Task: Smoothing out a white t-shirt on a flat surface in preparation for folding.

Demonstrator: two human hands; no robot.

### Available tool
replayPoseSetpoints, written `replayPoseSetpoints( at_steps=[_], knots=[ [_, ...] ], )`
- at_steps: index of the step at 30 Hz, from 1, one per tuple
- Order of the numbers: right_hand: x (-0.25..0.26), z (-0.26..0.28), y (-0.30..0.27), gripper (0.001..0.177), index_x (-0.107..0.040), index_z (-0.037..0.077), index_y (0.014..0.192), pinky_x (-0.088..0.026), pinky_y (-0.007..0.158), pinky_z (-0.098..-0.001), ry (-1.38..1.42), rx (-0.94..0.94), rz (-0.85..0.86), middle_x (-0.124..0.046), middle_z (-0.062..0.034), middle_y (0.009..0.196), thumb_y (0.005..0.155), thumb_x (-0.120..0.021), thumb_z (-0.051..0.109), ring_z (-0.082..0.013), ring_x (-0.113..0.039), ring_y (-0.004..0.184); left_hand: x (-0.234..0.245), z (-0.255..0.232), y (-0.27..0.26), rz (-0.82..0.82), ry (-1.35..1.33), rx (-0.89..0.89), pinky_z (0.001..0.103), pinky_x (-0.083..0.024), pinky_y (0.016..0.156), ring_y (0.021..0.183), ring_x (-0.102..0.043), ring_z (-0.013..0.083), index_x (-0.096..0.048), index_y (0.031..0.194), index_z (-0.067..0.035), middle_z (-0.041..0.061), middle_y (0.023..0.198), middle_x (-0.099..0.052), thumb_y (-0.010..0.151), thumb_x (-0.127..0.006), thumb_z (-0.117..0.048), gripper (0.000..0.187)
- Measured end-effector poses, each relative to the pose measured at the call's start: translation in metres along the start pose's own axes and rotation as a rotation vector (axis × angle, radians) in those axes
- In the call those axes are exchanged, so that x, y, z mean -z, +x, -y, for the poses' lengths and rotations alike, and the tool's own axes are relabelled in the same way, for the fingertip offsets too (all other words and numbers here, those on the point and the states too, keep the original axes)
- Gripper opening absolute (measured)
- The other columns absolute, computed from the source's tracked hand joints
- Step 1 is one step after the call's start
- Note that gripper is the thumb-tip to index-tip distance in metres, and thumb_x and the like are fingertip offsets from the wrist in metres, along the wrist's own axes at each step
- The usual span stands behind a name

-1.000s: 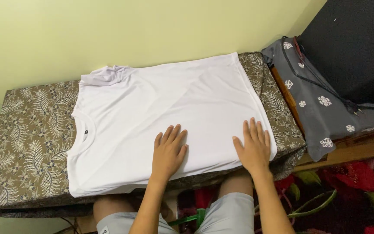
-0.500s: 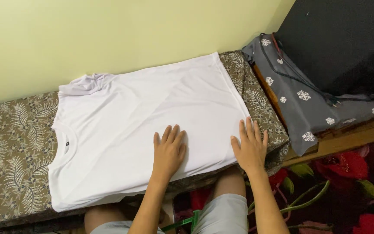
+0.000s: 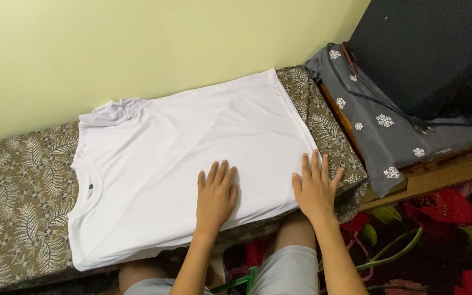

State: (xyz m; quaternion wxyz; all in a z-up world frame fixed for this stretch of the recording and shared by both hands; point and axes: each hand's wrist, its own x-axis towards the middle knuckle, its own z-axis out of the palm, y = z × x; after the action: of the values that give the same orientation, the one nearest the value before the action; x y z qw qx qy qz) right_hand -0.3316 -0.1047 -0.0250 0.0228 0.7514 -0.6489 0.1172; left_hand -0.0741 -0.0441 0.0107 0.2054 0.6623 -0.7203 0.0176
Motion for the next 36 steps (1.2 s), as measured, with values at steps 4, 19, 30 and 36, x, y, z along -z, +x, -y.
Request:
replayPoseSetpoints(
  at_steps=[4,19,30,36],
  knots=[
    [-0.002,0.041,-0.003,0.065,-0.036,0.006,0.156,-0.005,0.117,-0.0674,0.021,0.081,-0.076,-0.021,-0.0237,0.167,0.100,-0.048,0.036,-0.0406,-0.014,0.154,0.000,0.000,0.001,-0.023,-0.025,0.006,0.060,-0.030,0.113,0.141,-0.043,0.0339,-0.060,0.135,-0.011,0.013,0.149,-0.052,0.091,-0.062,-0.021,0.045],
    [0.010,0.046,-0.011,0.062,-0.045,0.015,0.152,-0.017,0.122,-0.0505,0.183,0.245,0.016,-0.035,-0.0116,0.163,0.098,-0.051,0.046,-0.0303,-0.027,0.152,0.001,0.010,-0.002,-0.044,-0.158,0.012,0.057,-0.028,0.115,0.142,-0.043,0.0298,-0.064,0.131,-0.011,0.010,0.148,-0.055,0.090,-0.064,-0.020,0.041],
    [0.001,0.038,-0.013,0.063,-0.040,0.009,0.153,0.004,0.119,-0.0651,0.108,0.004,0.023,-0.027,-0.0142,0.165,0.099,-0.051,0.038,-0.0332,-0.013,0.156,0.001,0.008,0.000,-0.051,-0.175,0.034,0.058,-0.027,0.114,0.140,-0.044,0.0311,-0.064,0.128,-0.010,0.011,0.146,-0.056,0.089,-0.064,-0.019,0.040],
    [0.007,0.099,-0.013,0.065,-0.042,0.009,0.154,-0.004,0.121,-0.0621,0.266,0.233,0.033,-0.030,-0.0146,0.164,0.096,-0.055,0.037,-0.0342,-0.018,0.154,-0.005,0.012,-0.001,-0.035,-0.167,0.043,0.057,-0.027,0.115,0.142,-0.043,0.0300,-0.065,0.129,-0.010,0.011,0.147,-0.055,0.091,-0.064,-0.021,0.040]
  ],
)
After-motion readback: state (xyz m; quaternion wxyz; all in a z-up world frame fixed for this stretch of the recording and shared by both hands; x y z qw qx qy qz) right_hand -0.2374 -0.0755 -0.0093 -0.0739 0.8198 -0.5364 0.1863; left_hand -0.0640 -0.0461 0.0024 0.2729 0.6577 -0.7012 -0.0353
